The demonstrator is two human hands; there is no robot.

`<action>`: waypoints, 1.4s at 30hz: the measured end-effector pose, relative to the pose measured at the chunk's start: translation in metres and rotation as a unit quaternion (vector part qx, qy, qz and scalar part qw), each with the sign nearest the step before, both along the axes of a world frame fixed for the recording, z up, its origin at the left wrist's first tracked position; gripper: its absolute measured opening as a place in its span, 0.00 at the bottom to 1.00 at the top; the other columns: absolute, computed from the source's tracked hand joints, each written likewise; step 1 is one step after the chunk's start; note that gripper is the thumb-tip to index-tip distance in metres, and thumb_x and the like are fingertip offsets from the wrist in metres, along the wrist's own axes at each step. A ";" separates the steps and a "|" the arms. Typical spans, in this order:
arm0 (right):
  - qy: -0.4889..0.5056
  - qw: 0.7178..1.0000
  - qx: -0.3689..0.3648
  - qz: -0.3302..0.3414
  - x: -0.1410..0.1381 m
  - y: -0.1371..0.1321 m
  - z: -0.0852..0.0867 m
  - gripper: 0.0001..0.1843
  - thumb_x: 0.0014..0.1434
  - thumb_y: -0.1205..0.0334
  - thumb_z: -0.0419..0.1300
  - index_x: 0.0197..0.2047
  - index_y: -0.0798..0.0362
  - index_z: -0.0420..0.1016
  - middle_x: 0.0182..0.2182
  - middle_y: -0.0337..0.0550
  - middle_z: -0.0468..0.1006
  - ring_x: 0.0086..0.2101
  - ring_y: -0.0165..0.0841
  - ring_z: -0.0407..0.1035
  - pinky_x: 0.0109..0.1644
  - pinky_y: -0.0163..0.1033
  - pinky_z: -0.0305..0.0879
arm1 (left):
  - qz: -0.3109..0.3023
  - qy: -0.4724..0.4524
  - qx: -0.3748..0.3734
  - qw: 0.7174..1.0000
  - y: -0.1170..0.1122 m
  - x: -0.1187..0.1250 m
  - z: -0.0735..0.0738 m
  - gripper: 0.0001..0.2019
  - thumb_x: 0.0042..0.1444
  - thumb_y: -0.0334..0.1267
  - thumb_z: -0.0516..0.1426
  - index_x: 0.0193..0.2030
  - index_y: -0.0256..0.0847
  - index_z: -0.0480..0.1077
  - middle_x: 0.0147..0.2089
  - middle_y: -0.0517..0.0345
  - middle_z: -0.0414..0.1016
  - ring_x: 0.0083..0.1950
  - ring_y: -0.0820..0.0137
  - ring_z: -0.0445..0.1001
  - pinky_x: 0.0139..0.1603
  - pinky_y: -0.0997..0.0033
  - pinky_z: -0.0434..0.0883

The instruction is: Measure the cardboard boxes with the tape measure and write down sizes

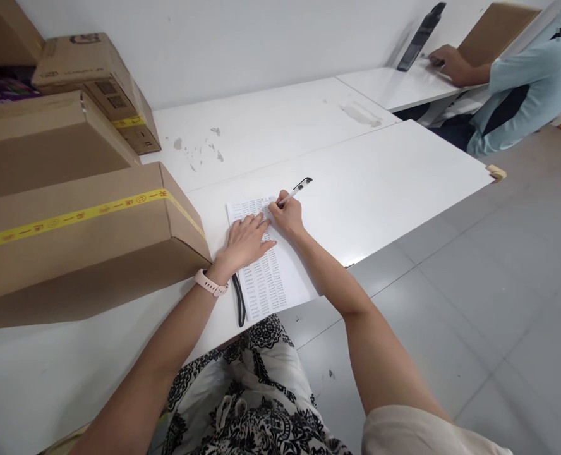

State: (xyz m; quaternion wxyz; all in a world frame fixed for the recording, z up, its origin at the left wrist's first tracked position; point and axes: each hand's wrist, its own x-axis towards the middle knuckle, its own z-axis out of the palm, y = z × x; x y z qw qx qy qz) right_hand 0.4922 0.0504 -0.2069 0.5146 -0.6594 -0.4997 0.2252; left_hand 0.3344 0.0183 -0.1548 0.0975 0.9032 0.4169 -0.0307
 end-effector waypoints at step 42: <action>-0.008 1.000 0.002 -0.020 0.002 0.001 0.000 0.11 0.49 0.63 0.56 0.24 0.48 0.53 0.18 0.30 0.54 0.22 0.27 0.50 0.29 0.37 0.47 | 0.002 -0.016 -0.014 1.000 -0.001 0.000 0.000 0.32 0.68 0.49 0.52 0.73 0.32 0.59 0.76 0.40 0.54 0.74 0.50 0.52 0.69 0.47 0.53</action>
